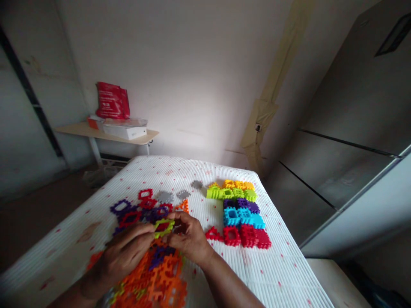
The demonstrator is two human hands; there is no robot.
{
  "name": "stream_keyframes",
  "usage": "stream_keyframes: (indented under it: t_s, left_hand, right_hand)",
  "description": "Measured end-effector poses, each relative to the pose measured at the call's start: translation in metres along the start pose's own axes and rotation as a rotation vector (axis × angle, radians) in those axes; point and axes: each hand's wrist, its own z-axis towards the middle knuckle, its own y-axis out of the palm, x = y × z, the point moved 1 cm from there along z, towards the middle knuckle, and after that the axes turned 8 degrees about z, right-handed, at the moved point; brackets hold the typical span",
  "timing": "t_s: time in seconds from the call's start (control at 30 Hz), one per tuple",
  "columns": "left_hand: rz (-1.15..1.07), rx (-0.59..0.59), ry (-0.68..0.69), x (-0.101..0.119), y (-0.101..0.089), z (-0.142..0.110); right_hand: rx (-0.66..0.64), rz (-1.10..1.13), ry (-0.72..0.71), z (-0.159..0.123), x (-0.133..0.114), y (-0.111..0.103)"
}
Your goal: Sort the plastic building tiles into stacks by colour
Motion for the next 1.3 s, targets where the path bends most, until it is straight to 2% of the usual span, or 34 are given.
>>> stream_keyframes:
  t_s: [0.07,0.13,0.23,0.27,0.33,0.4,0.47,0.63,0.83,0.93,1.2,1.3]
  left_hand:
    - [-0.075,0.044,-0.167,-0.004,0.001,0.003]
    - [-0.216,0.041,-0.464,-0.010,0.002,0.005]
    - [-0.537,-0.108,-0.912,-0.019,0.006,0.004]
    - [-0.642,-0.162,-1.004,-0.021,0.007,0.003]
    - [-0.797,-0.266,-1.096,-0.022,0.010,0.002]
    - [-0.882,-0.328,-1.126,-0.022,0.012,0.002]
    - [-0.917,-0.332,-1.152,-0.022,0.013,0.001]
    - [-0.919,-0.220,-1.214,-0.025,0.015,0.000]
    - [-0.953,-0.156,-1.261,-0.025,0.021,-0.003]
    - [-0.966,-0.145,-1.258,-0.026,0.023,-0.004]
    - [-0.999,-0.173,-1.259,-0.020,0.026,-0.005]
    - [-0.967,-0.196,-1.264,-0.022,0.024,-0.004]
  right_hand:
    - [0.007,-0.001,-0.017,0.000,-0.001,-0.003]
    - [0.006,-0.054,-0.031,-0.001,-0.004,-0.006]
    - [-0.026,-0.163,-0.052,-0.003,-0.006,-0.007]
    - [-0.046,-0.187,-0.063,-0.004,-0.006,-0.007]
    - [-0.082,-0.236,-0.081,-0.004,-0.004,-0.006]
    - [-0.105,-0.302,-0.090,-0.004,0.000,-0.006]
    - [-0.082,-0.396,-0.122,-0.004,0.003,-0.006]
    - [0.083,-0.726,-0.269,-0.006,0.003,0.003]
    - [0.131,-1.086,-0.227,-0.004,-0.001,0.029]
    - [0.190,-1.228,-0.238,0.000,-0.002,0.034]
    - [0.150,-1.410,-0.302,-0.006,-0.001,0.032]
    - [0.164,-1.410,-0.305,-0.006,-0.013,0.017]
